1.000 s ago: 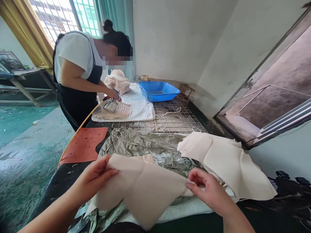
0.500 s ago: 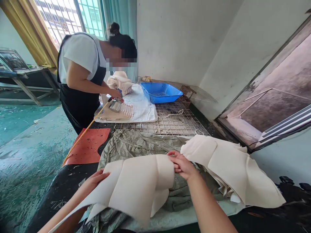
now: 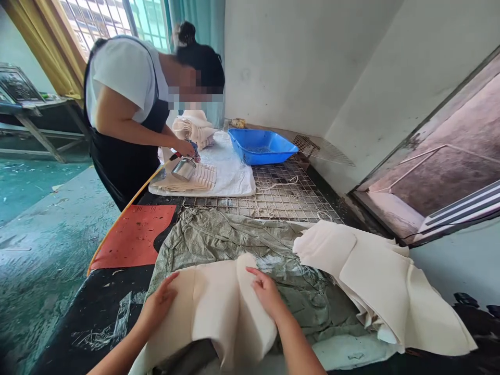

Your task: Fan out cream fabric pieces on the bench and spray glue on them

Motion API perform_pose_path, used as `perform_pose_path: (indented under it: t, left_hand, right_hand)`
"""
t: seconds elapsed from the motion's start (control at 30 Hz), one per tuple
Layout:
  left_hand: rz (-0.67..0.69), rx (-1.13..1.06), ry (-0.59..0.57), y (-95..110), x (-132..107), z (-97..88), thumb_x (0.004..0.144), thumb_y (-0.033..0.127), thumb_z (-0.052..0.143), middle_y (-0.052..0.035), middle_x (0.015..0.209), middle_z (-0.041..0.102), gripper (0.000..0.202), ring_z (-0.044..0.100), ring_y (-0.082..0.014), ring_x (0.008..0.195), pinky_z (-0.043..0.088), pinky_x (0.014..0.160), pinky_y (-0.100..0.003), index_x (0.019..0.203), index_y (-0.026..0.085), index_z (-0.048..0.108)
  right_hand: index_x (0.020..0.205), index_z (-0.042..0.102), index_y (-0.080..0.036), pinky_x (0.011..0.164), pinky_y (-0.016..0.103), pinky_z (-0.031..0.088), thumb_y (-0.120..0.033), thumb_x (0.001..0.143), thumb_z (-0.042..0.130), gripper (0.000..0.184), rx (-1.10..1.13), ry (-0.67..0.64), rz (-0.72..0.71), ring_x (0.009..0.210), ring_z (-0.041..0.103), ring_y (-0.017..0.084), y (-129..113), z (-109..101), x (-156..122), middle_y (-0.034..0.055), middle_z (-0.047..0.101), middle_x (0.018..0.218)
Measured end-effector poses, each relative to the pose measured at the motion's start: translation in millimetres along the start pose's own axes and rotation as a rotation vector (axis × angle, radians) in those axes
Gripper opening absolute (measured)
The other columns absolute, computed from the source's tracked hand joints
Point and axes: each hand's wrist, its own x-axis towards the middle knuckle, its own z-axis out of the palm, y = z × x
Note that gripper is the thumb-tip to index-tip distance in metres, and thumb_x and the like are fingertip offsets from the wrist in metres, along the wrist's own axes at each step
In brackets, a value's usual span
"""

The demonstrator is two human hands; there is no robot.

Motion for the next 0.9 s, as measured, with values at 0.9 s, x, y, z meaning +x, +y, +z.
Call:
perform_pose_path:
  t: [0.9]
  left_hand:
    - [0.18, 0.71, 0.079, 0.2, -4.7, 13.1, 0.086, 0.015, 0.037, -0.0126, 0.128, 0.052, 0.04, 0.057, -0.0265, 0.105, 0.046, 0.085, -0.038, 0.12, 0.022, 0.058]
  right_hand:
    - [0.12, 0.058, -0.026, 0.094, 0.034, 0.038, -0.008, 0.081, 0.039, 0.047, -0.983, 0.028, -0.093, 0.115, 0.049, 0.023, 9.1, 26.3, 0.2, 0.008, 0.053, 0.128]
